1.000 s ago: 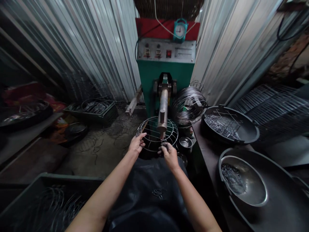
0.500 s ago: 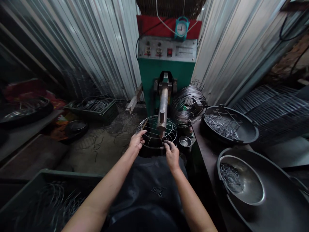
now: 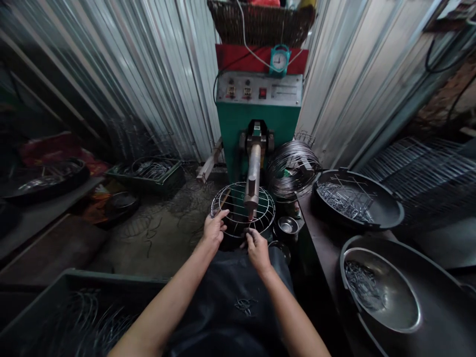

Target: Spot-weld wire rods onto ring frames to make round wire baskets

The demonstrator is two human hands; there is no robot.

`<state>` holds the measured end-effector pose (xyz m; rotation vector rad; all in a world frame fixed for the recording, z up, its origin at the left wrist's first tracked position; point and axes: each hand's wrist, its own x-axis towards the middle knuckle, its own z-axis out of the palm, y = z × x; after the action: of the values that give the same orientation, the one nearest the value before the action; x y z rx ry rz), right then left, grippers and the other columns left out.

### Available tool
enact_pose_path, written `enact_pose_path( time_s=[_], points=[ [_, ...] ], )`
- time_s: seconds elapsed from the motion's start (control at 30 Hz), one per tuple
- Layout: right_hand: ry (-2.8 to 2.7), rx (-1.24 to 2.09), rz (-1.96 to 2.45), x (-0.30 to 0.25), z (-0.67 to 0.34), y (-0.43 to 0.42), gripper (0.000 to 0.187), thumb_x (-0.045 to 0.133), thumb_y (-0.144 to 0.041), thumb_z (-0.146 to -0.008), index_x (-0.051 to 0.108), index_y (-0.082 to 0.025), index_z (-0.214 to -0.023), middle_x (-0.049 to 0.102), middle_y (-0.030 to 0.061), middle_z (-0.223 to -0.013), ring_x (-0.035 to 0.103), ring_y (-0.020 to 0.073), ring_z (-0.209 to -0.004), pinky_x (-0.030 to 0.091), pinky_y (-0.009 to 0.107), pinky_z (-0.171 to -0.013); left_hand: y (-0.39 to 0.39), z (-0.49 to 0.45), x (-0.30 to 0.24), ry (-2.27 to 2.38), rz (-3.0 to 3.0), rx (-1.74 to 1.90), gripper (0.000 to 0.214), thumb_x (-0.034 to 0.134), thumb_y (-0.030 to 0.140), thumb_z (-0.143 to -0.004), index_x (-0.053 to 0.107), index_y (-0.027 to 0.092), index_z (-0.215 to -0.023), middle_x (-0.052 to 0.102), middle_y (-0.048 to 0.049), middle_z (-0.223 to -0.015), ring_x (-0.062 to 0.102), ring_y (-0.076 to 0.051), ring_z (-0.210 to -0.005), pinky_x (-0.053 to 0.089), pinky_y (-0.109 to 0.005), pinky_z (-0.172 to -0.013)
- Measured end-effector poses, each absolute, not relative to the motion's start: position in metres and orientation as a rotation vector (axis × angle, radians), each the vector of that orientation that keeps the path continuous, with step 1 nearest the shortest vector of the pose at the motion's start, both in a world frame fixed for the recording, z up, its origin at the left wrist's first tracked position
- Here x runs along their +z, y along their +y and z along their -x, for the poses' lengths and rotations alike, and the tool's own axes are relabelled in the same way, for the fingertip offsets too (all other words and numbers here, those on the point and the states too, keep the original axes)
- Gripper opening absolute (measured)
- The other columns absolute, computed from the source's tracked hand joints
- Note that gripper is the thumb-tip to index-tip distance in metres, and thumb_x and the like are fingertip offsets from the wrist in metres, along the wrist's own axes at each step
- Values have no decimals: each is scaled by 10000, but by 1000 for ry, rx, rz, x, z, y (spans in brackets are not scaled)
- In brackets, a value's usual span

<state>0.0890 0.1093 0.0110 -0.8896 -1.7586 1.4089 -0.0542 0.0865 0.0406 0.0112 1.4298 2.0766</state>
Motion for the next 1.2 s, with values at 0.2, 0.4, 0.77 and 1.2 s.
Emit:
enact_pose_path(
  time_s=[0.2,0.4,0.77,1.2],
  points=[
    [-1828,1401,845,28,-94,108,256,462,-349,-810,600,-181,-945,582,-9,-587,513,121,-428,417,243,-454,88,52,37,1427,-12,2077,563,785,262,-425,500,176,-903,495,64,-635,373,-21,-426,204,-140,-367],
    [-1499,1465,873,44,-110,101,288,456,-386,-849,559,-191,-1035,536,-26,-649,440,79,-436,364,208,-416,91,56,36,1425,24,2046,554,784,246,-411,509,166,-886,458,76,-610,321,-12,-412,199,-148,-357],
    [-1556,1437,957,17,-94,100,313,523,-421,-785,611,-161,-936,568,-18,-518,514,134,-450,413,254,-473,92,47,38,1447,32,2056,563,801,265,-392,509,158,-861,481,72,-598,342,-13,-398,193,-152,-357],
    [-1541,1468,889,25,-90,107,289,521,-428,-773,588,-164,-871,635,12,-673,496,95,-412,413,237,-441,92,46,34,1449,34,2067,553,795,271,-412,479,164,-853,490,62,-610,384,-25,-410,209,-148,-356]
  ],
)
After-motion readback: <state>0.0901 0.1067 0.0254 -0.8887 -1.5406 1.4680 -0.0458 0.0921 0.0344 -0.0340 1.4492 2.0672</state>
